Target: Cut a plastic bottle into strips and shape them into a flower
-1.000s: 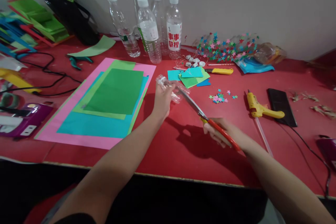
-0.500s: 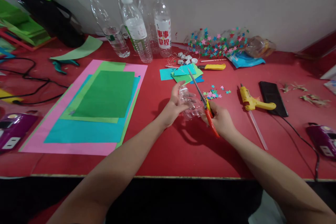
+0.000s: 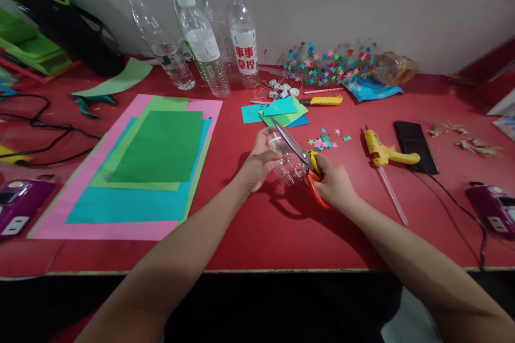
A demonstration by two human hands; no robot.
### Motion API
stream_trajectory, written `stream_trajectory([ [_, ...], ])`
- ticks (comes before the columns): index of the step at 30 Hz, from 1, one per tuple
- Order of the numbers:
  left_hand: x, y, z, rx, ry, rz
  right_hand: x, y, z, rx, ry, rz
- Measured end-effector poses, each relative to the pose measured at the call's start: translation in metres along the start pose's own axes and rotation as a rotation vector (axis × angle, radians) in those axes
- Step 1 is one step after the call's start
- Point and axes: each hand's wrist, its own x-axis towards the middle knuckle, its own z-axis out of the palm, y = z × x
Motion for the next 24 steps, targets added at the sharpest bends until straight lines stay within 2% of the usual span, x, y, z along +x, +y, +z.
stream_trajectory([
  [17,0.0002,0.0014,-0.0009,0.002,-0.026,0.005,-0.0007,-0.0023,0.0001,0.006,-0.001,-0.005],
  [24,-0.0008,0.0010,0.0028,-0.030,-0.025,-0.038,-0.0050,-0.0056,-0.0021,0.103,0.037,0.072],
])
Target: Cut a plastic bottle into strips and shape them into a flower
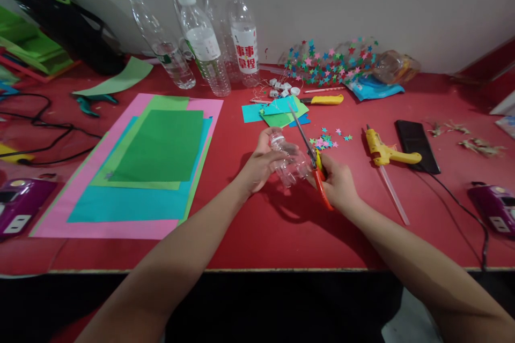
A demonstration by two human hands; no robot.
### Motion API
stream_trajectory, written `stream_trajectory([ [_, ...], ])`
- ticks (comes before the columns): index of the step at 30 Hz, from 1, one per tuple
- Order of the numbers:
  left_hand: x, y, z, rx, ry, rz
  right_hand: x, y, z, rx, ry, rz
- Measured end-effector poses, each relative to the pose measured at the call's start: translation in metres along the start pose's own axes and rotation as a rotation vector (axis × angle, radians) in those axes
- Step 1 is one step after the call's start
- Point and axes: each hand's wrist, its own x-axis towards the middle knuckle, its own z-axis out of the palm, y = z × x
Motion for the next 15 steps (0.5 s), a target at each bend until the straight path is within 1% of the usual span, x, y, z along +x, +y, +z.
stream_trajectory([
  [4,-0.0018,-0.0008,0.0039,0.007,-0.002,-0.022,-0.0007,-0.0012,-0.0003,0.019,-0.009,0.016],
  [7,-0.0009,-0.0029,0.0042,0.049,0.022,-0.006,-0.0001,0.0010,0.0023,-0.057,-0.019,-0.044],
  [10,0.0011,-0.0045,0.0031,0.061,0.090,0.006,0.0001,0.0043,0.0058,-0.130,-0.047,-0.095],
  [12,0.0018,-0.0043,0.0026,0.073,0.117,-0.031,0.0001,0.0060,0.0072,-0.151,-0.053,-0.102],
  [15,0.0012,-0.0030,0.0031,0.084,0.104,-0.154,0.0005,0.0067,0.0065,-0.160,-0.047,-0.099],
])
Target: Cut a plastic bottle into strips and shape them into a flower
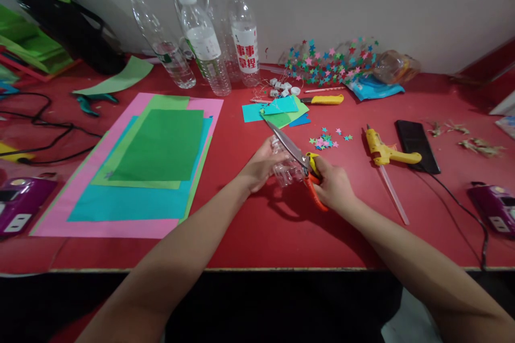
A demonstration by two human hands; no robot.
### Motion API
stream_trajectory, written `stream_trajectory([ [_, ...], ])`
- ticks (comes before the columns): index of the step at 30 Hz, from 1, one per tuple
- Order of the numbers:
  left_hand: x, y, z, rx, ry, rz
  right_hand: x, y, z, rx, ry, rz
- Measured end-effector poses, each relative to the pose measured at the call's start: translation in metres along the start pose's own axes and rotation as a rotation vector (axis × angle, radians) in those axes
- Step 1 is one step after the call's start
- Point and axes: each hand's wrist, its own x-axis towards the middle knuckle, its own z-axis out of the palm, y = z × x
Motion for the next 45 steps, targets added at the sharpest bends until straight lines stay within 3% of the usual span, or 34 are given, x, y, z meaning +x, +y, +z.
stream_trajectory([
  [3,0.000,0.001,0.000,-0.027,0.003,-0.035,0.001,0.000,-0.005,0.022,-0.022,-0.003],
  [8,0.010,0.008,-0.013,-0.040,0.104,0.159,0.004,0.001,-0.021,0.114,-0.138,0.034],
  [11,0.018,0.016,-0.028,-0.038,0.193,0.245,0.006,0.005,-0.032,0.216,-0.274,0.055],
  [14,0.023,0.023,-0.041,-0.086,0.330,0.314,0.007,0.006,-0.040,0.163,-0.428,0.030],
  [19,0.023,0.030,-0.046,-0.117,0.394,0.407,0.003,0.000,-0.047,0.086,-0.578,0.045],
  [23,0.020,0.033,-0.043,-0.136,0.425,0.422,0.000,-0.004,-0.050,0.093,-0.598,0.061],
  [33,0.012,0.030,-0.023,-0.053,0.373,0.427,-0.002,-0.003,-0.041,0.256,-0.637,0.037],
  [45,0.010,0.031,-0.023,0.000,0.375,0.432,-0.003,-0.006,-0.038,0.330,-0.630,0.080],
])
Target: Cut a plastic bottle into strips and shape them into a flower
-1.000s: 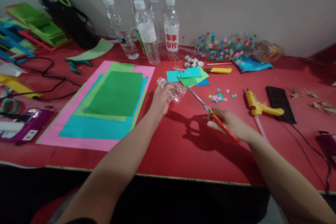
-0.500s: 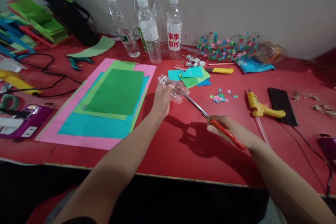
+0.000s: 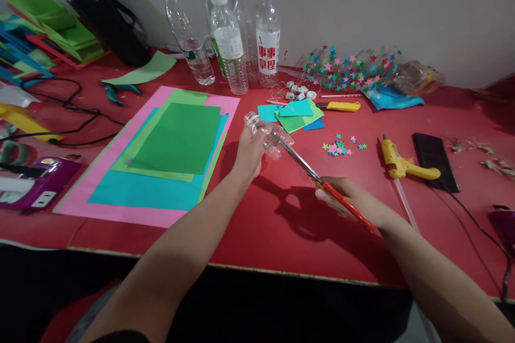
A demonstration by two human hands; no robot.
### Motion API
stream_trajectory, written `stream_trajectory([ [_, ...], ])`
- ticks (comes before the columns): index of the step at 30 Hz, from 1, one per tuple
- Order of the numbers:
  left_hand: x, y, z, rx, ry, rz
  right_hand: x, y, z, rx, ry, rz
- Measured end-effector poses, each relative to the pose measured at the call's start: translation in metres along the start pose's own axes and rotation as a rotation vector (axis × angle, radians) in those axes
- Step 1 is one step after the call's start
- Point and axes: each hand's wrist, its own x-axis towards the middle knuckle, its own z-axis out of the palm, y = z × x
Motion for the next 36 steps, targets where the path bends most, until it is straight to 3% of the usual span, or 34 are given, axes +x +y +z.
stream_trajectory([
  [7,-0.0017,0.0012,0.0003,-0.002,-0.017,-0.016,-0.0013,-0.0036,-0.0007,-0.037,0.021,0.057],
  [15,-0.0012,0.0004,0.0005,-0.020,0.030,-0.033,0.0002,-0.0003,-0.0008,-0.085,0.024,0.044],
  [36,-0.0003,-0.0006,-0.0009,-0.011,0.023,-0.023,-0.0007,-0.0052,-0.0011,-0.053,0.035,0.067],
])
